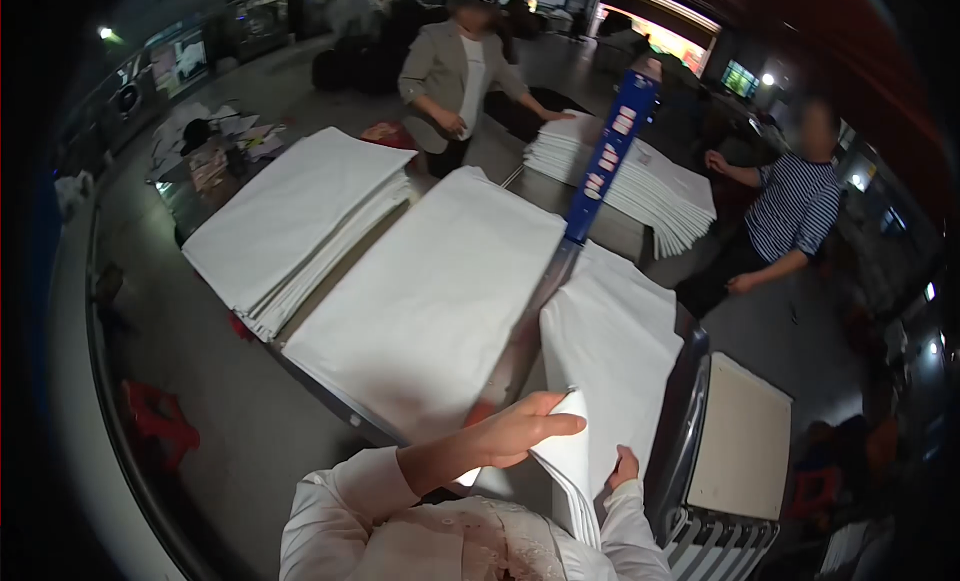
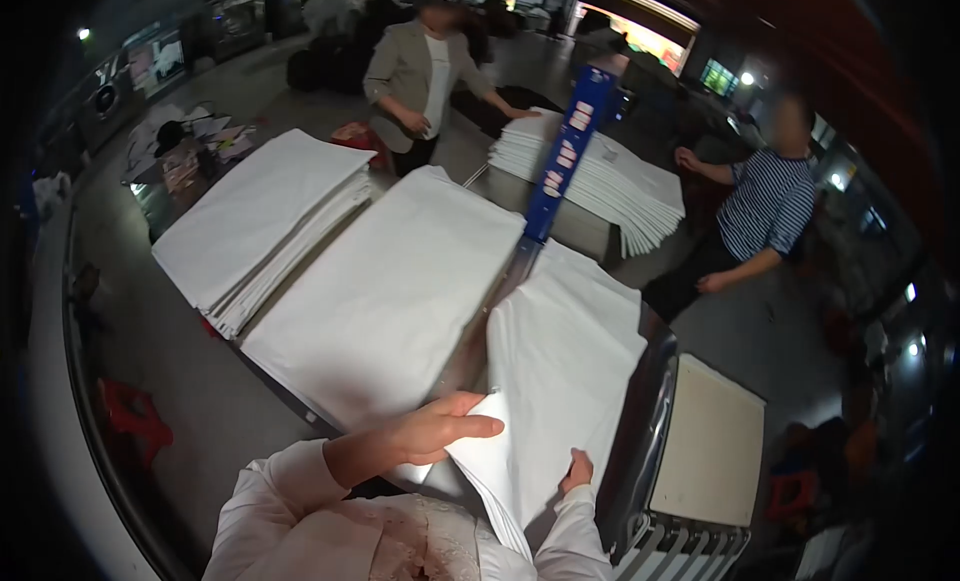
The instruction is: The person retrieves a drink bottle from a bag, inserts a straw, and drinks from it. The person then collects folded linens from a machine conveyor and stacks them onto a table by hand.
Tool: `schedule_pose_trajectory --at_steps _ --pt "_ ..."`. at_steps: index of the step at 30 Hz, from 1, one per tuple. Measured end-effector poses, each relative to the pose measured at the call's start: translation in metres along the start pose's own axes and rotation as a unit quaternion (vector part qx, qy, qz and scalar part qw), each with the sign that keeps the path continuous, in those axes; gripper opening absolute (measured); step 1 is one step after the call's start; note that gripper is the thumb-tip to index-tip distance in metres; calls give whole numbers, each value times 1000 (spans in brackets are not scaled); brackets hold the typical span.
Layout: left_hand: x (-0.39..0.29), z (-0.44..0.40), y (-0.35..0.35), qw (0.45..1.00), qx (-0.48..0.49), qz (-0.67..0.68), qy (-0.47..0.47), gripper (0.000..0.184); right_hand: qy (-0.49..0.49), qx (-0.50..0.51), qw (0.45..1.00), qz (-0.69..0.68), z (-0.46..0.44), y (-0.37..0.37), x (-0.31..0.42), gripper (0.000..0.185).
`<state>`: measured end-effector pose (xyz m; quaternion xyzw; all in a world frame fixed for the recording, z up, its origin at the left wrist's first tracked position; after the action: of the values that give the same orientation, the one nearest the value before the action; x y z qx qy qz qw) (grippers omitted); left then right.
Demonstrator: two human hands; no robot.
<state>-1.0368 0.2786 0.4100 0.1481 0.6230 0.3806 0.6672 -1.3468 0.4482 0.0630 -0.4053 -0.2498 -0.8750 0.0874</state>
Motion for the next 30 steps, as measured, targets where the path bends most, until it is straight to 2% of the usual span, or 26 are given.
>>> schedule_pose_trajectory --at_steps 1,2,4,5,7,8,11,14,15,18,19,21,22,24,25,29,30 --pt "-13 2 -6 1000 4 7 6 28 -61 -20 988 137 -25 18 7 23" --pt "-28 6 -12 1000 9 13 9 28 -115 -56 953 273 -50 36 15 35" --pt "-64 24 -26 999 15 -11 47 34 -213 -10 906 366 14 165 74 34" --pt "-83 41 -30 997 7 -29 64 37 -213 -14 896 388 30 214 98 33" --pt "-126 88 -30 994 -17 -69 82 48 -320 28 888 328 28 278 127 31" --pt "-144 115 -29 988 -91 -98 81 48 -354 101 899 237 -4 292 136 30" --pt "-152 174 -96 966 -185 -133 119 41 -331 204 900 197 19 382 173 32" --pt "-125 221 -178 933 -291 -51 207 40 -360 236 887 164 26 443 176 29" --pt "-104 229 -229 919 -322 -23 228 39 -349 247 888 169 9 450 167 27" --pt "-66 243 -338 893 -388 -60 222 35 -262 130 923 249 -18 465 107 28" --pt "-54 242 -359 852 -481 -89 187 34 -271 133 868 394 -65 449 69 27" --pt "-45 241 -377 740 -648 -149 101 33 -267 26 791 550 -81 414 -9 24" --pt "-37 247 -392 754 -631 -170 66 32 -253 -81 777 571 -72 395 -63 28" --pt "-39 238 -408 783 -579 -226 28 32 -219 -40 846 485 -61 373 -82 37" --pt "-43 238 -404 782 -587 -210 11 28 -201 -22 877 437 -56 364 -89 42" --pt "-35 244 -413 761 -572 -300 70 32 -274 -9 820 503 -19 347 -98 44" --pt "-32 246 -410 750 -579 -310 85 33 -326 -33 806 492 4 354 -99 41"
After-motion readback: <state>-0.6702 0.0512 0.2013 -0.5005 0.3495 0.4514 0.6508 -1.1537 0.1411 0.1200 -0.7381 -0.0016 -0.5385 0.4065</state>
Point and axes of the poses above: each hand's wrist, its own z-axis away from the middle knuckle, its own y-axis out of the palm, x = y × z, the point moved 3 cm from there along -z, towards the middle knuckle, and after that the axes turned 2 degrees about -x, right-handed, at the moved point
